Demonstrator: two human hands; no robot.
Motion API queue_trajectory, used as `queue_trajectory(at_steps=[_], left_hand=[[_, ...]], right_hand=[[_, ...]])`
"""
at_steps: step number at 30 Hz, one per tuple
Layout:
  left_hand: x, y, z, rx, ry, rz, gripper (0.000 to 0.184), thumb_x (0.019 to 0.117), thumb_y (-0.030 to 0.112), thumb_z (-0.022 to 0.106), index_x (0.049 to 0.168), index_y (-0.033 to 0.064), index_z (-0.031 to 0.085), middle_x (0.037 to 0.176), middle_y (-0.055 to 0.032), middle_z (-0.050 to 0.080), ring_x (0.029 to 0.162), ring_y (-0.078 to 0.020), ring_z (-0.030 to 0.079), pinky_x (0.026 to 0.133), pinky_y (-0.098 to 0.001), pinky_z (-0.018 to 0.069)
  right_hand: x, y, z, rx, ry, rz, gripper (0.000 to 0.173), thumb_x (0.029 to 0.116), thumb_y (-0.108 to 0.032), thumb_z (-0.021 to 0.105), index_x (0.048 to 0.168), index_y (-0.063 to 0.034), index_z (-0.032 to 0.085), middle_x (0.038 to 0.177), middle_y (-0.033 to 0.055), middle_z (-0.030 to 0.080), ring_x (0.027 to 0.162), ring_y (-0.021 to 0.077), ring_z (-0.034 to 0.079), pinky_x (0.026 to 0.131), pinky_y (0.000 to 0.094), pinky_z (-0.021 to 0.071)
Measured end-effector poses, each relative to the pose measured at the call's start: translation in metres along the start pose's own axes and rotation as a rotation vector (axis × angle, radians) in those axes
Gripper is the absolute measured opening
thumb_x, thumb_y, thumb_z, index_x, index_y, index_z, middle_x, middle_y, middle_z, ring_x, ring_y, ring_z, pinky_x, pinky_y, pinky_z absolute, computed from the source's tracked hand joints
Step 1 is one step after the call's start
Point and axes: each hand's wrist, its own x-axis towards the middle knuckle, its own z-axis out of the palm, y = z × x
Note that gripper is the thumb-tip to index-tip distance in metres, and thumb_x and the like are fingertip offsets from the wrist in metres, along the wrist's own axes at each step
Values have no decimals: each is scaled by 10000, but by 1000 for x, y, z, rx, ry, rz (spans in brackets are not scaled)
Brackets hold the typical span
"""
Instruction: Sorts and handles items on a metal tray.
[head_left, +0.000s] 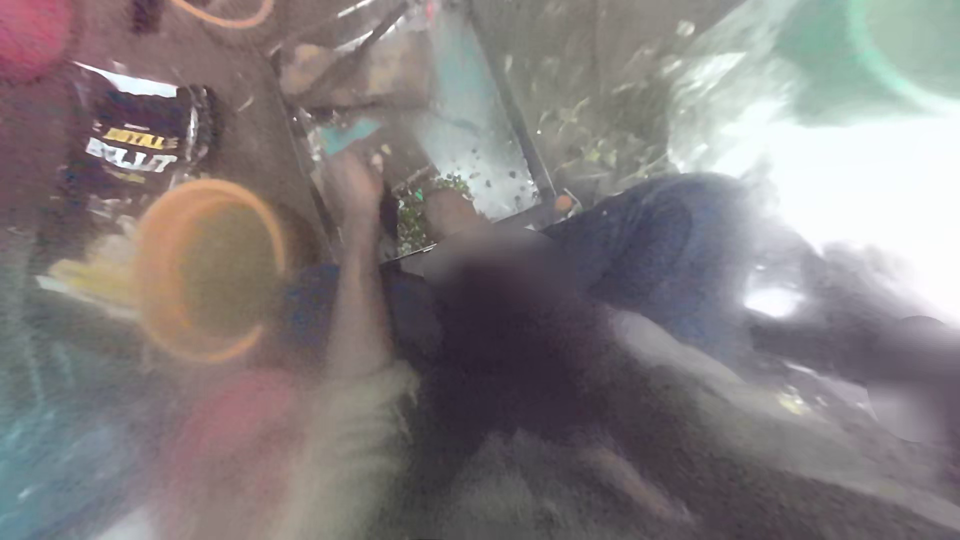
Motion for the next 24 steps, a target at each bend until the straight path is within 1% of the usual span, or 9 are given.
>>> queue_trajectory(at_steps=[4, 7, 10, 15, 18, 20, 22, 23, 24], left_hand=[[0, -5, -1, -13, -6, 9, 251, 978, 264, 674, 1178, 131, 746, 1110, -146, 755, 1073, -360, 713, 958, -626, 542], [4, -8, 2, -3, 6, 21, 278, 986, 316, 668, 1172, 126, 748, 1121, -157, 751, 1093, -368, 703, 988, -655, 506], [10, -6, 4, -1, 25, -3, 287, 962, 352, 674, 1134, 139, 758, 1127, -145, 751, 1108, -357, 697, 988, -650, 504], [0, 0, -3, -27, -34, -9, 266, 978, 270, 670, 1162, 91, 739, 1123, -172, 748, 1095, -380, 704, 973, -633, 527], [1, 2, -6, -54, -13, 4, 218, 966, 228, 682, 1128, 103, 756, 1100, -162, 756, 1082, -366, 708, 984, -627, 518], [3, -7, -2, -79, -5, 35, 211, 984, 249, 663, 1127, 124, 756, 1079, -142, 759, 1049, -342, 716, 967, -618, 529], [1, -9, -1, -84, -20, 30, 230, 987, 252, 665, 1159, 121, 745, 1091, -144, 755, 1049, -343, 718, 962, -621, 538], [3, -8, -3, -77, -8, 18, 233, 982, 261, 667, 1156, 127, 746, 1089, -135, 758, 1047, -338, 720, 959, -620, 541], [3, -8, -4, -71, 2, 14, 254, 982, 299, 665, 1151, 128, 748, 1088, -130, 760, 1050, -335, 720, 960, -624, 539]], right_hand=[[3, -7, -8, -14, 21, 28, 376, 1030, -186, 534, 1322, 50, 539, 1133, 255, 673, 1033, 432, 697, 816, 604, 578], [-12, -8, -19, 2, 38, -3, 286, 995, -208, 577, 1162, 21, 622, 1034, 230, 690, 967, 416, 706, 750, 607, 577], [-16, -8, -22, -35, 17, -9, 282, 1013, -220, 557, 1154, 7, 647, 1067, 223, 690, 990, 409, 702, 751, 606, 580], [-2, -2, -2, -43, 26, -65, 354, 1008, -210, 565, 1276, 19, 601, 1155, 240, 680, 1069, 427, 682, 846, 621, 562], [20, -4, 1, -44, 22, -101, 293, 1025, -184, 573, 1207, 31, 655, 1205, 242, 669, 1104, 419, 675, 871, 603, 576], [25, -11, -2, 1, 16, -27, 339, 1032, -238, 554, 1224, 31, 630, 1183, 250, 670, 1069, 423, 690, 826, 610, 582], [15, -13, -3, -3, 68, -11, 331, 1046, -268, 541, 1158, 17, 667, 1130, 247, 689, 1024, 427, 699, 800, 621, 580], [1, -13, -6, -33, 178, -74, 308, 1051, -243, 513, 1108, 16, 670, 1048, 241, 696, 946, 420, 710, 751, 604, 586], [-24, -13, -8, -79, 386, -195, 307, 1046, -202, 486, 998, 21, 691, 901, 226, 700, 809, 396, 711, 654, 561, 584]])
